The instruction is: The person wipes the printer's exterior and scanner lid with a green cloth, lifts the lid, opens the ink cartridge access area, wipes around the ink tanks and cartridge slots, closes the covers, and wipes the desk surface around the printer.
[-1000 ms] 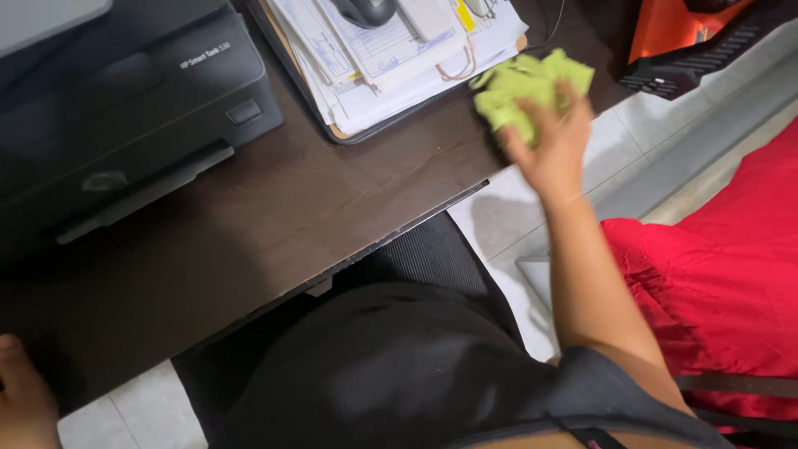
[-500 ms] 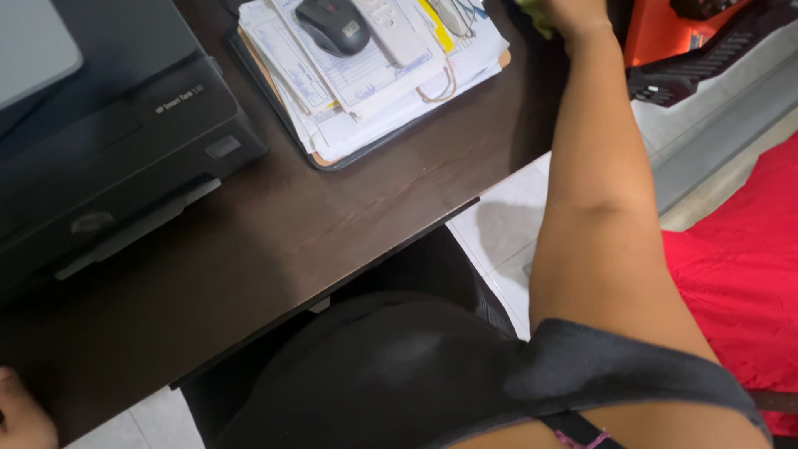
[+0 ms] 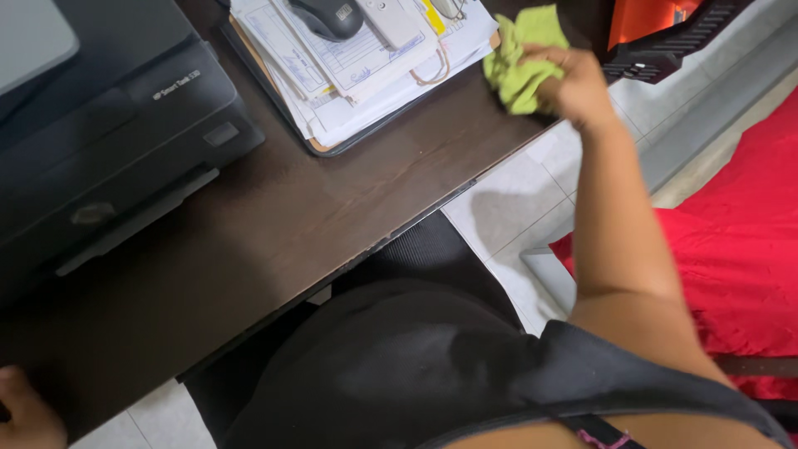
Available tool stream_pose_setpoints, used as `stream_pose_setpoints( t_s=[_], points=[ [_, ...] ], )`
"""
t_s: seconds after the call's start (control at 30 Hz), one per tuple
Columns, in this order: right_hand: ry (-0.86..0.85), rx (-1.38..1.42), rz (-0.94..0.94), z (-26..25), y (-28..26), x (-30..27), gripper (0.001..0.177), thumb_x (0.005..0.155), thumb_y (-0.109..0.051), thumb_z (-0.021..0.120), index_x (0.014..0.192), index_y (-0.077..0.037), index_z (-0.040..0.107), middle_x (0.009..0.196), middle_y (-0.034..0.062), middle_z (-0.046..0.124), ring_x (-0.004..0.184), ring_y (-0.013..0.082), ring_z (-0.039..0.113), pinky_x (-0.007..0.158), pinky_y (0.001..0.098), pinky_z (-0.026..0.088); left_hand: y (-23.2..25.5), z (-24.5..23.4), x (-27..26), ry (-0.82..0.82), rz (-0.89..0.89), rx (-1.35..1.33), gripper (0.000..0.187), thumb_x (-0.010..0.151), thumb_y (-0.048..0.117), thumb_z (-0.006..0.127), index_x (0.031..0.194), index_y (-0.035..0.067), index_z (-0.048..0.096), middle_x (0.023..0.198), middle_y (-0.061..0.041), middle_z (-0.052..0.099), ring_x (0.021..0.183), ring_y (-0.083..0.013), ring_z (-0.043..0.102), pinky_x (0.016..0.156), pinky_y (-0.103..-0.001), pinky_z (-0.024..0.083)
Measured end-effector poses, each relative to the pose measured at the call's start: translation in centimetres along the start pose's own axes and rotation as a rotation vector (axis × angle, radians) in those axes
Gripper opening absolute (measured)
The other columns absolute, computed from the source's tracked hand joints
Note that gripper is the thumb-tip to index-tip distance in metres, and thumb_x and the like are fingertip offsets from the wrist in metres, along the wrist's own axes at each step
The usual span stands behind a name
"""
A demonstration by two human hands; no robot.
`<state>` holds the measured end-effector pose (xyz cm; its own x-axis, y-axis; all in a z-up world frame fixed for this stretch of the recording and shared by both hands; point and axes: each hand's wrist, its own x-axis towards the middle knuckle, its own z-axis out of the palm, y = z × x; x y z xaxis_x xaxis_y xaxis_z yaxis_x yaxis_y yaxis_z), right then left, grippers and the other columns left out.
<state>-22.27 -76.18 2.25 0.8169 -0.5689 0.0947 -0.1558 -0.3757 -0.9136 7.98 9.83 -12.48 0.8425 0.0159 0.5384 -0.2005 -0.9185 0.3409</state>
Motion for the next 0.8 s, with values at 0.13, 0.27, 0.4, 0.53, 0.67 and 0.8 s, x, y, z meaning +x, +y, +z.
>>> stream_pose_setpoints(
  t_s=[0.13, 0.27, 0.4, 0.53, 0.67, 0.8],
  points=[
    [-0.096, -0.153, -0.201, 5.2, -2.7, -3.7, 0.044, 0.074, 0.002, 0.056, 0.114, -0.003, 0.073, 0.134, 0.0131, 0.07, 0.123, 0.0265, 0.066, 0.104, 0.0338, 0.051, 3.6, -2.5, -0.4, -0.189, -0.265, 0.118, 0.059, 0.116, 0.051, 0.055, 0.125, -0.005, 0.073, 0.108, -0.027, 0.073, 0.094, -0.0389, 0.071, 0.078, -0.045, 0.056],
    [-0.291, -0.222, -0.385, 12.4, -7.8, -6.0, 0.043, 0.076, -0.01, 0.061, 0.118, -0.009, 0.071, 0.132, 0.0163, 0.07, 0.118, 0.0356, 0.069, 0.105, 0.0379, 0.052, 9.5, -5.4, 0.3, -0.315, -0.535, 0.173, 0.078, 0.111, 0.071, 0.049, 0.132, -0.002, 0.065, 0.116, -0.03, 0.067, 0.104, -0.0448, 0.065, 0.084, -0.052, 0.052],
    [-0.404, -0.24, -0.604, 19.9, -13.2, -8.3, 0.043, 0.079, -0.035, 0.082, 0.112, -0.01, 0.07, 0.118, 0.0145, 0.07, 0.115, 0.0389, 0.065, 0.101, 0.0489, 0.048, 14.3, -7.9, 1.2, -0.386, -0.582, 0.176, 0.077, 0.108, 0.07, 0.041, 0.14, 0.003, 0.06, 0.123, -0.029, 0.065, 0.111, -0.0445, 0.063, 0.088, -0.052, 0.05],
    [-0.467, -0.119, -0.734, 26.1, -14.6, -11.9, 0.038, 0.081, -0.04, 0.086, 0.096, -0.014, 0.064, 0.13, 0.0089, 0.072, 0.119, 0.0315, 0.066, 0.104, 0.0433, 0.047, 15.5, -9.5, 1.3, -0.391, -0.514, 0.136, 0.071, 0.108, 0.063, 0.049, 0.139, 0.0, 0.059, 0.122, -0.032, 0.064, 0.107, -0.0472, 0.064, 0.085, -0.055, 0.05],
    [-0.418, -0.026, -0.756, 24.0, -10.7, -11.3, 0.04, 0.076, -0.035, 0.087, 0.104, -0.015, 0.066, 0.126, 0.0059, 0.071, 0.122, 0.0301, 0.065, 0.107, 0.0433, 0.045, 14.1, -10.7, 0.8, -0.21, -0.007, -0.097, 0.047, 0.107, 0.037, 0.063, 0.131, -0.004, 0.059, 0.133, -0.029, 0.063, 0.121, -0.0444, 0.061, 0.103, -0.052, 0.049],
    [0.144, -0.482, -0.782, 12.8, -3.1, -8.4, 0.04, 0.078, -0.018, 0.078, 0.118, -0.014, 0.078, 0.106, 0.0103, 0.073, 0.098, 0.0308, 0.061, 0.091, 0.0496, 0.043, 12.2, -10.4, 1.0, -0.131, 0.252, 0.089, 0.038, 0.107, 0.029, 0.07, 0.125, -0.004, 0.064, 0.137, -0.027, 0.063, 0.128, -0.0429, 0.057, 0.112, -0.052, 0.045]
  ],
)
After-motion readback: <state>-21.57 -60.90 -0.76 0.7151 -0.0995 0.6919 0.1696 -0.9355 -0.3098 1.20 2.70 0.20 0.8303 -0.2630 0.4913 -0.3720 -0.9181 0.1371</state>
